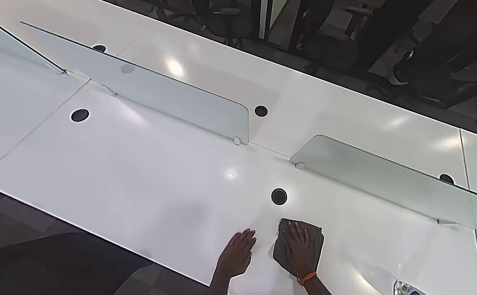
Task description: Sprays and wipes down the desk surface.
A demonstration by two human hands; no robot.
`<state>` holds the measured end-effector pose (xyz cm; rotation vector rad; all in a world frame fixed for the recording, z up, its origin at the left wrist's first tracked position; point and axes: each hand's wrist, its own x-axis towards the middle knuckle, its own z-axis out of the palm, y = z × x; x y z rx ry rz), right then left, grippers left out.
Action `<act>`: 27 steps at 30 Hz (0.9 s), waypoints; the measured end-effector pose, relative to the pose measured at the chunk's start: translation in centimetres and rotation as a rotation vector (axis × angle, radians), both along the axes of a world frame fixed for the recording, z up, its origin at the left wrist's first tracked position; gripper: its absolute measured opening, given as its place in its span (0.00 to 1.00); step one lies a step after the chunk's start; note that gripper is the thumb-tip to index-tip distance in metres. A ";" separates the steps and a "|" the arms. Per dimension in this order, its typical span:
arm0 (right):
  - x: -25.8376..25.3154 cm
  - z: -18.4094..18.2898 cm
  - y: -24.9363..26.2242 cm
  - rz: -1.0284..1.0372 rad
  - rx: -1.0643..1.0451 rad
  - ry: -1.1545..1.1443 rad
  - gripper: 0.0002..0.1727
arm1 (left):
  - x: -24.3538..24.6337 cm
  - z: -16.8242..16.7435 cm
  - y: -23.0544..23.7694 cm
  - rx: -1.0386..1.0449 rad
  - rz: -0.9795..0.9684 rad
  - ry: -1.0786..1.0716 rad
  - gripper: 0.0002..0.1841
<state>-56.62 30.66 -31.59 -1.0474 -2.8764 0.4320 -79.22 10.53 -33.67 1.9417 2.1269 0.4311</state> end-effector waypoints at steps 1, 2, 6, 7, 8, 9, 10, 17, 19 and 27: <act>-0.3 0.3 0.3 -0.050 -0.043 0.080 0.21 | 0.2 0.0 -0.1 -0.008 0.001 -0.006 0.27; -0.9 0.7 1.0 -0.121 -0.108 0.179 0.21 | 0.2 0.0 0.0 -0.010 0.005 -0.006 0.27; -4.7 2.9 4.1 -0.349 -0.320 0.703 0.21 | 0.1 0.0 0.0 0.006 0.007 0.001 0.27; -5.8 3.3 5.2 -0.309 -0.309 0.735 0.21 | 0.2 0.0 0.1 0.010 0.007 0.002 0.27; -7.0 3.5 6.2 -0.240 -0.261 0.693 0.22 | 0.2 0.0 0.1 0.015 0.008 0.003 0.27; -8.4 3.4 7.2 -0.159 -0.190 0.571 0.24 | 0.1 0.0 0.2 0.016 0.012 0.005 0.27; -9.7 3.0 7.8 -0.085 -0.121 0.381 0.29 | 0.1 0.0 0.2 0.014 0.014 0.007 0.27; -12.4 0.1 7.9 0.051 0.021 -0.175 0.45 | 0.3 0.3 0.0 -0.025 0.009 0.000 0.27; -12.8 0.0 8.2 0.056 0.027 -0.130 0.39 | -0.1 0.3 0.2 -0.024 0.009 0.000 0.27; -12.9 -0.1 9.2 0.190 0.015 -0.068 0.29 | -0.2 0.4 0.3 -0.030 0.003 -0.012 0.27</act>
